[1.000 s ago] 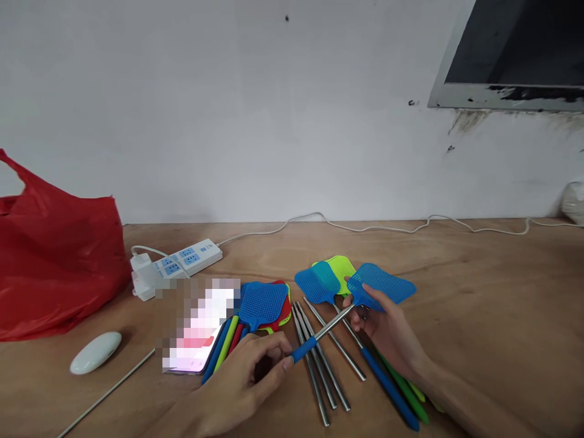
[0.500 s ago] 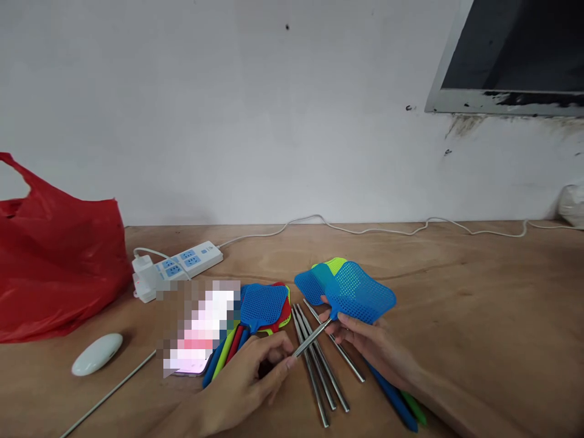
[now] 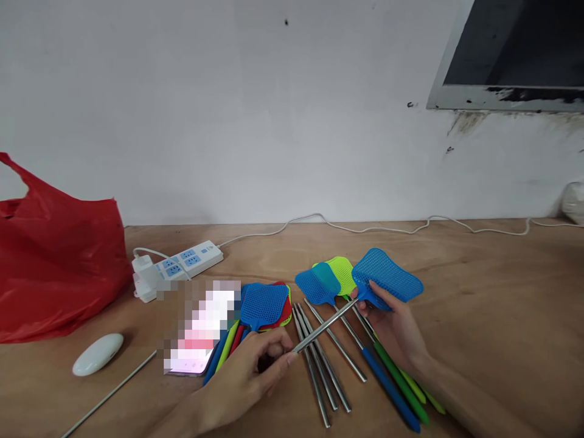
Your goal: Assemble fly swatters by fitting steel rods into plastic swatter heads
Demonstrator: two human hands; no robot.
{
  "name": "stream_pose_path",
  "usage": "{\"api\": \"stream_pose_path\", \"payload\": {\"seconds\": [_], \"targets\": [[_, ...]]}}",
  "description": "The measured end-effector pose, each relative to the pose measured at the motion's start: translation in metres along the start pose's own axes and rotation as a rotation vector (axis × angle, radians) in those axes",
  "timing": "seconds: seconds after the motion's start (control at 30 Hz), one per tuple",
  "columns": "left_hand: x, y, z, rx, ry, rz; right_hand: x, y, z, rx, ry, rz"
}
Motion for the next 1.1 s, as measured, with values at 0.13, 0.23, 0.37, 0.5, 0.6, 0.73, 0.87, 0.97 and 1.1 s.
{"api": "stream_pose_path", "payload": {"seconds": [0.13, 0.23, 0.37, 0.5, 0.6, 0.73, 0.87, 0.97, 1.1], "targets": [[-0.0001, -0.0030, 0.0002, 0.022, -0.029, 0.026, 0.0012, 0.0025, 0.0016, -0.009, 0.026, -0.011], [0.0003, -0.0041, 0.0020, -0.023, -0.016, 0.046, -0.0009, 0.0028, 0.0043, -0.019, 0.060, -0.012], [0.0023, -0.0004, 0.0044, -0.128, 0.071, 0.047, -0.0037, 0.0026, 0.0062, -0.015, 0.089, -0.026], [0.0046, 0.0031, 0.0043, -0.160, 0.148, 0.037, -0.0033, 0.0021, 0.0061, 0.017, 0.092, 0.003], [0.0048, 0.0029, 0.0040, -0.175, 0.182, 0.024, -0.0025, 0.0005, 0.0051, 0.047, 0.071, 0.044], [0.0042, 0.0035, 0.0053, -0.186, 0.201, 0.013, -0.0025, -0.0019, 0.0013, 0.072, -0.034, 0.052], [0.0047, 0.0057, 0.0064, -0.181, 0.224, -0.015, -0.0032, -0.0038, -0.0016, 0.062, -0.113, 0.038], [0.0054, 0.0045, 0.0062, -0.187, 0.253, -0.002, -0.0041, -0.0049, -0.0024, 0.055, -0.151, 0.023], [0.0046, 0.0012, 0.0059, -0.189, 0.238, 0.000, -0.0058, -0.0055, -0.0009, 0.058, -0.188, -0.013]]}}
Point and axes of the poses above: each hand's wrist, its own x-axis away from the middle knuckle, its own z-axis out of the back of the hand, y = z × x, the point moved 2 cm from there along -x, towards the middle knuckle, and after that the axes turned 13 degrees about z, right-handed, at the moved point
